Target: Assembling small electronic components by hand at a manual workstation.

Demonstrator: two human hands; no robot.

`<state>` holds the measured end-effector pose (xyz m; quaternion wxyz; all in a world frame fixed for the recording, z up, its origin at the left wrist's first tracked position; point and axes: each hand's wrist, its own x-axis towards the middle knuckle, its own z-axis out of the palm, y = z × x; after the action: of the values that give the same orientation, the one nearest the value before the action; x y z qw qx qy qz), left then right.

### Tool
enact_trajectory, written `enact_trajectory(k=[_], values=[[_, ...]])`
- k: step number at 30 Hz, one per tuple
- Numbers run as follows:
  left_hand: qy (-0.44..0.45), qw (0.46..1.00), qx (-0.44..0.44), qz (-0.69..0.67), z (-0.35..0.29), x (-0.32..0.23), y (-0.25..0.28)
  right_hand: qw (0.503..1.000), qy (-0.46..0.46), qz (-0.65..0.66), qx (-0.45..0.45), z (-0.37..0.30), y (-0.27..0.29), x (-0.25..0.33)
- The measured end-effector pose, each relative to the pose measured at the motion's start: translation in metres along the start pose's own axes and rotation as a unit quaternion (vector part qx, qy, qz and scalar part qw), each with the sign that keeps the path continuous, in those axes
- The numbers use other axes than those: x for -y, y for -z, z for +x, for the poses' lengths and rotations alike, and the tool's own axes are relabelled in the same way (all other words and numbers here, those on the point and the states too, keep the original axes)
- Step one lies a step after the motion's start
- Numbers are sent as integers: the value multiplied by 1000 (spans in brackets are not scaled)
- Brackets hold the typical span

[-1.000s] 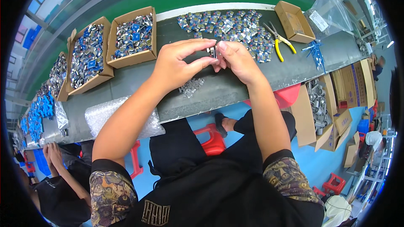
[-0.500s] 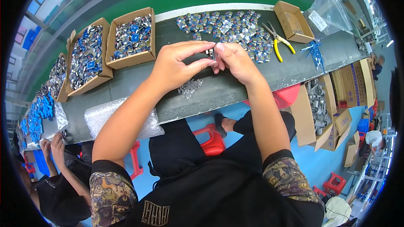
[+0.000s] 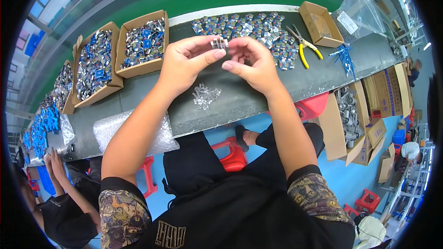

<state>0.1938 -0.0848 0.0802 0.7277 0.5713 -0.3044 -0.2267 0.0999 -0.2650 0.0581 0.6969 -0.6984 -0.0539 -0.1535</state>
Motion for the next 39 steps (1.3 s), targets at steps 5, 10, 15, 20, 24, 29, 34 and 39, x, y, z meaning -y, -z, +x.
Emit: enact_trajectory(k=[5,10,15,20,24,29,34,39], values=[[74,997,-8,6,4,-1,4,997,24,-53,-58,0,-5,5],[172,983,68,1,6,-4,8,979,99,-177,-22,3,2,5],[209,975,75,-8,7,-5,8,979,98,-175,-19,3,2,2],[143,988,58,32,5,-3,4,988,54,-142,-29,2,4,-1],[171,982,81,27,5,-2,6,971,103,-213,-45,2,4,-4],[224,966,115,-54,6,-4,10,952,166,-250,-62,2,-1,-1],[238,960,120,-82,8,3,15,978,86,-178,-66,1,-8,9],[265,953,124,-85,8,3,17,970,128,-204,-18,3,-2,2]])
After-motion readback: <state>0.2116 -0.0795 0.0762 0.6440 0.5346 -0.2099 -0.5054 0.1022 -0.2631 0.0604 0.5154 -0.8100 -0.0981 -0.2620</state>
